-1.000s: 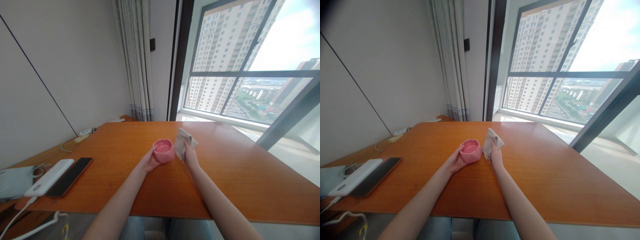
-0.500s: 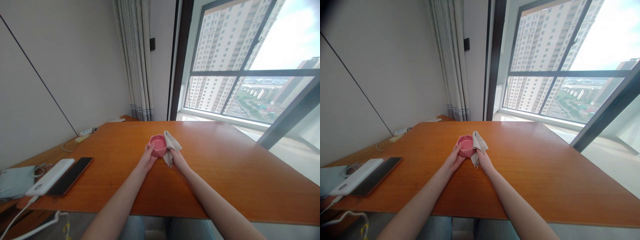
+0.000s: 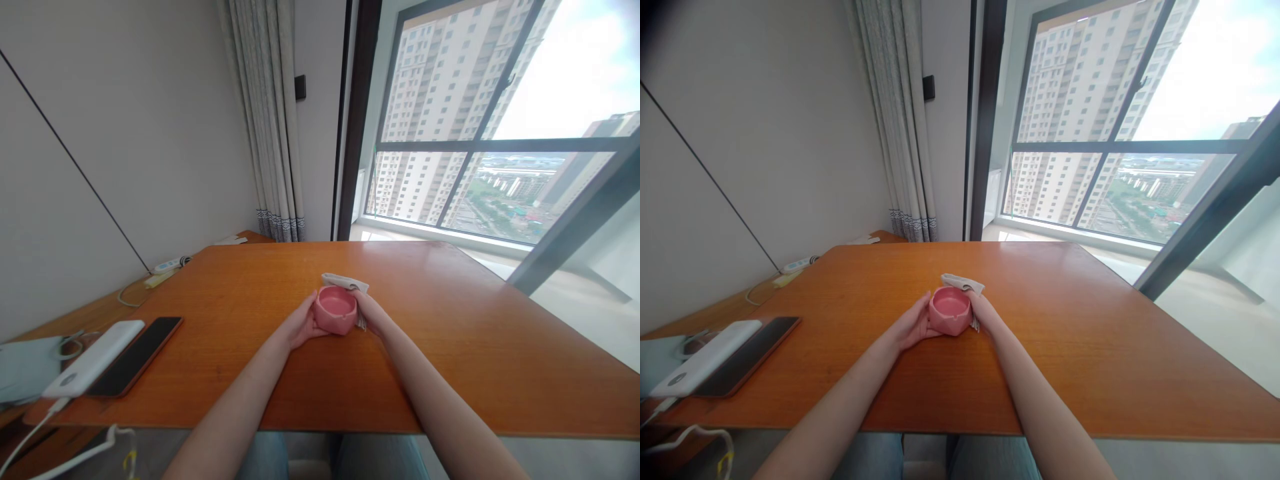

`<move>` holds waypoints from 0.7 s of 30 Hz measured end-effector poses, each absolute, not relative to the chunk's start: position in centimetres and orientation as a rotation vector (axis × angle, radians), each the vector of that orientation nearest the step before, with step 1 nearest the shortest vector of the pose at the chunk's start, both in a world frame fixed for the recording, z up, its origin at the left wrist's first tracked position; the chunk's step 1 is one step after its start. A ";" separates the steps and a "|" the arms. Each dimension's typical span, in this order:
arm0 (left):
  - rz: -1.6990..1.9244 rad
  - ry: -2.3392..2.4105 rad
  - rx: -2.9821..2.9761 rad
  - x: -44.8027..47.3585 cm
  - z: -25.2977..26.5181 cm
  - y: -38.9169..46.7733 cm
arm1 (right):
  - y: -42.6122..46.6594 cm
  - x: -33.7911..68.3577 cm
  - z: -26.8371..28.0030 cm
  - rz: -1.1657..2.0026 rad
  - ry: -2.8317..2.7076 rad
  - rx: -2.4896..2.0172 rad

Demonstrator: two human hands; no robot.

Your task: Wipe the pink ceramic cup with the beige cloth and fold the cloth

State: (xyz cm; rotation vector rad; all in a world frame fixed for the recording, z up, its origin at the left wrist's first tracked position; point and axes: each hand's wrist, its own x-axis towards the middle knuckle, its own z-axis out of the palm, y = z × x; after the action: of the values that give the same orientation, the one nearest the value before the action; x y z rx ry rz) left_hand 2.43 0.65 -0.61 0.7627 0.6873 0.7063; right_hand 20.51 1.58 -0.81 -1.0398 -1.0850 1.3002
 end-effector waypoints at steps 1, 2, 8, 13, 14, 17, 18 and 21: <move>0.683 0.720 0.781 2.3 -0.7 0.7 | 1.4 20.4 -0.7 1.356 -1.110 -1.036; 0.662 0.748 0.790 2.1 -0.8 0.7 | 1.1 20.3 -0.5 1.396 -1.132 -1.030; 0.695 0.815 0.793 1.6 -0.2 0.7 | 0.5 19.7 -0.1 1.404 -1.141 -1.010; 0.866 0.768 0.758 2.4 -0.8 0.9 | 0.9 19.5 -0.6 1.275 -1.115 -0.971; 0.897 0.749 0.728 2.5 -1.0 0.9 | 1.1 19.5 -0.9 1.231 -1.089 -0.994; 0.975 0.681 0.629 2.9 -1.2 1.1 | 1.7 19.4 -2.0 1.137 -1.029 -1.083; 1.000 0.654 0.606 2.9 -1.2 1.1 | 1.8 19.3 -2.3 1.126 -1.027 -1.093; 1.055 0.589 0.566 3.1 -1.2 0.9 | 1.8 18.9 -2.9 1.119 -1.044 -1.067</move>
State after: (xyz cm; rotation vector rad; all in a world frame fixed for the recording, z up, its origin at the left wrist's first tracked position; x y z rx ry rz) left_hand 3.14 0.94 -1.16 0.5662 0.5888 1.0552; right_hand 18.85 1.82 -2.94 -1.0666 -1.0435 1.1192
